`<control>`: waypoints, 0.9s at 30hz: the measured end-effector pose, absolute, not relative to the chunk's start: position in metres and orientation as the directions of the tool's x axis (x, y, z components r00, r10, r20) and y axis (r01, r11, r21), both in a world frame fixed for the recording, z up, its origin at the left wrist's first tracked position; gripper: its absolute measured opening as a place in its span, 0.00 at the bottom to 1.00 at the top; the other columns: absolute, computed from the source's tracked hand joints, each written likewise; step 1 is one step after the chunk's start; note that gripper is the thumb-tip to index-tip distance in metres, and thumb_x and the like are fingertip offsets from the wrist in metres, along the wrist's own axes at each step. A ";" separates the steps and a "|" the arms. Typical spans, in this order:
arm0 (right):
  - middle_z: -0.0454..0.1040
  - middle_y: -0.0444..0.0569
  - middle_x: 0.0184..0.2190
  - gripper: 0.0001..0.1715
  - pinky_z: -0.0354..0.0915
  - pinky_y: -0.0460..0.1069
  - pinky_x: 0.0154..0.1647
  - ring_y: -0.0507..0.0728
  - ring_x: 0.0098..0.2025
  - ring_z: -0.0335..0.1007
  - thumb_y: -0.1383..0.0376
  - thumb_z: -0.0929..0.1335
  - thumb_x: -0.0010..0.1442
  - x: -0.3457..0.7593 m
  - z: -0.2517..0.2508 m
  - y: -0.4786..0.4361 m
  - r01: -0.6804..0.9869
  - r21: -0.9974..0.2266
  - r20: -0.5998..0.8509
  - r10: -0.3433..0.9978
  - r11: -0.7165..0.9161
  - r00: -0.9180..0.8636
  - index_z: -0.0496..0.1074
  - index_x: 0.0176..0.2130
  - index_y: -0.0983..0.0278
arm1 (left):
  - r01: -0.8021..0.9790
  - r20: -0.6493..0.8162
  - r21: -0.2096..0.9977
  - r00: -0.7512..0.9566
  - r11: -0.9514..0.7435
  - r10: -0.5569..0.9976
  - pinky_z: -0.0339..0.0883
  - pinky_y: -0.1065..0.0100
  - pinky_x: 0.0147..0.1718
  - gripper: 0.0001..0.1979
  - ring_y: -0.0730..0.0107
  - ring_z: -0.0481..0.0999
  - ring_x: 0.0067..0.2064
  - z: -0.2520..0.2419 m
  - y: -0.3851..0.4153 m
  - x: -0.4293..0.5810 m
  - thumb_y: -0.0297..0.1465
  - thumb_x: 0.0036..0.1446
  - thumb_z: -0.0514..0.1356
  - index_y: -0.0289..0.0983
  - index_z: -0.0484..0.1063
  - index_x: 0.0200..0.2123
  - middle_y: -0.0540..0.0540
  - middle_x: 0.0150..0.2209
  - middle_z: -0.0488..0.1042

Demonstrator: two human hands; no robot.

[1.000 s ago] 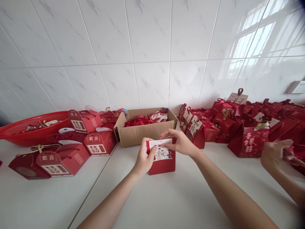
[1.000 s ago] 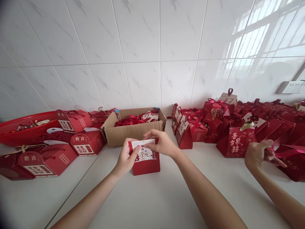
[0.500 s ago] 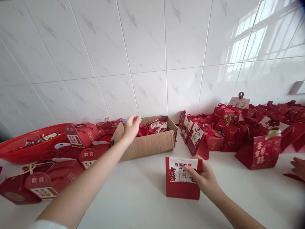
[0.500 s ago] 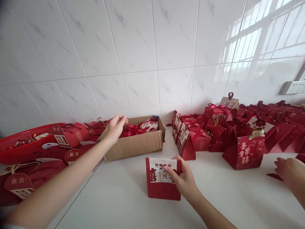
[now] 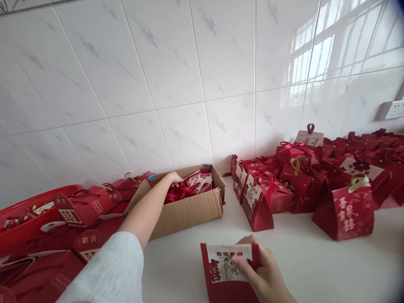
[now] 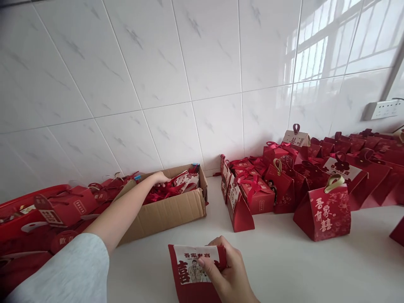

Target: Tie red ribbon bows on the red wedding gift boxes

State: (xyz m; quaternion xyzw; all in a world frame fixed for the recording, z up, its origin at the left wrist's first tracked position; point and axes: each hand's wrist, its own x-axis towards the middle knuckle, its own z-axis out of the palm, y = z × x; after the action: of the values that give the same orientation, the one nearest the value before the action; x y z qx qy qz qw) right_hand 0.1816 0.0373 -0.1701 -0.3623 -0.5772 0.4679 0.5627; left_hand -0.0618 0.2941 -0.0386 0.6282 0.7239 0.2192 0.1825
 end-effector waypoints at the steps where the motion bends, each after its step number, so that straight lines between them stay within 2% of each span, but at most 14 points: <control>1: 0.65 0.44 0.22 0.17 0.59 0.47 0.24 0.53 0.24 0.60 0.52 0.68 0.55 0.181 -0.170 0.038 -0.113 -0.947 0.311 0.944 0.299 -0.109 0.63 0.28 0.61 | 0.829 -0.014 0.539 -0.164 0.145 0.986 0.70 0.55 0.44 0.17 0.61 0.73 0.47 -0.039 0.297 -0.063 0.35 0.61 0.57 0.35 0.66 0.51 0.41 0.50 0.69; 5: 0.64 0.44 0.23 0.17 0.60 0.46 0.24 0.53 0.25 0.60 0.52 0.69 0.55 0.180 -0.169 0.038 -0.153 -0.941 0.320 0.942 0.302 -0.105 0.63 0.28 0.62 | 0.802 -0.070 0.549 -0.237 0.236 0.969 0.70 0.56 0.44 0.16 0.61 0.72 0.47 -0.040 0.300 -0.068 0.35 0.61 0.57 0.35 0.67 0.51 0.42 0.50 0.69; 8: 0.64 0.43 0.22 0.18 0.60 0.46 0.24 0.52 0.24 0.59 0.52 0.69 0.55 0.180 -0.165 0.037 -0.150 -0.944 0.309 0.946 0.293 -0.093 0.63 0.28 0.61 | 0.762 -0.019 0.617 -0.232 0.194 0.972 0.70 0.56 0.44 0.16 0.61 0.73 0.47 -0.037 0.293 -0.070 0.35 0.61 0.57 0.35 0.67 0.51 0.42 0.50 0.69; 11: 0.62 0.42 0.21 0.18 0.59 0.46 0.23 0.52 0.24 0.58 0.52 0.69 0.55 0.179 -0.165 0.035 -0.150 -0.944 0.308 0.948 0.295 -0.073 0.61 0.28 0.61 | 0.694 0.121 0.719 -0.192 0.047 0.974 0.70 0.55 0.44 0.16 0.61 0.73 0.47 -0.023 0.277 -0.064 0.35 0.61 0.57 0.35 0.67 0.50 0.42 0.50 0.69; 15: 0.64 0.42 0.23 0.17 0.60 0.45 0.25 0.52 0.25 0.61 0.53 0.68 0.56 0.177 -0.167 0.033 -0.167 -0.933 0.328 0.944 0.318 -0.034 0.63 0.28 0.62 | 0.543 0.409 0.790 -0.123 -0.284 0.904 0.68 0.58 0.47 0.15 0.63 0.72 0.49 0.011 0.228 -0.050 0.35 0.62 0.55 0.33 0.68 0.48 0.41 0.49 0.71; 17: 0.64 0.42 0.23 0.18 0.62 0.45 0.24 0.52 0.25 0.62 0.53 0.70 0.55 0.179 -0.159 0.033 -0.200 -0.932 0.310 0.951 0.302 -0.010 0.63 0.28 0.62 | 0.466 0.543 0.766 -0.100 -0.443 0.834 0.66 0.63 0.49 0.14 0.64 0.71 0.52 0.027 0.186 -0.048 0.36 0.63 0.52 0.33 0.68 0.46 0.41 0.49 0.72; 19: 0.63 0.41 0.21 0.20 0.62 0.45 0.23 0.52 0.23 0.62 0.53 0.71 0.52 0.186 -0.141 0.036 -0.254 -0.938 0.254 0.966 0.234 -0.048 0.61 0.27 0.62 | 0.408 0.616 0.733 -0.059 -0.544 0.785 0.67 0.64 0.47 0.14 0.64 0.73 0.49 0.037 0.138 -0.051 0.39 0.61 0.54 0.35 0.70 0.42 0.42 0.45 0.76; 22: 0.65 0.42 0.22 0.20 0.64 0.46 0.25 0.51 0.24 0.64 0.55 0.73 0.51 0.199 -0.097 0.041 -0.234 -0.957 0.240 0.920 0.171 -0.311 0.61 0.27 0.63 | 0.333 0.635 0.692 0.143 -0.641 0.759 0.69 0.67 0.41 0.08 0.65 0.77 0.39 0.038 0.070 -0.056 0.37 0.57 0.60 0.37 0.72 0.32 0.45 0.34 0.79; 24: 0.68 0.44 0.25 0.16 0.65 0.46 0.26 0.51 0.26 0.66 0.57 0.72 0.52 0.206 -0.066 0.043 -0.191 -0.952 0.300 0.848 0.238 -0.437 0.65 0.30 0.64 | 0.376 0.654 0.637 0.199 -0.673 0.730 0.69 0.69 0.35 0.07 0.66 0.76 0.37 0.033 0.041 -0.055 0.34 0.58 0.59 0.39 0.74 0.32 0.46 0.33 0.78; 27: 0.69 0.49 0.37 0.11 0.66 0.46 0.30 0.52 0.32 0.67 0.62 0.72 0.53 0.207 -0.036 0.045 -0.148 -0.869 0.475 0.712 0.472 -0.518 0.68 0.30 0.64 | 0.441 0.632 0.541 0.348 -0.716 0.692 0.70 0.69 0.37 0.06 0.66 0.76 0.37 0.024 0.024 -0.046 0.32 0.58 0.58 0.41 0.76 0.35 0.47 0.34 0.77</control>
State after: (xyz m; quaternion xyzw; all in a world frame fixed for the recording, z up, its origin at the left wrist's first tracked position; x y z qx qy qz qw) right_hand 0.2074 0.0449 -0.0357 -0.1931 -0.7294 0.4762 0.4516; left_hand -0.0456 0.0241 0.0240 0.8090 0.3503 0.4510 0.1390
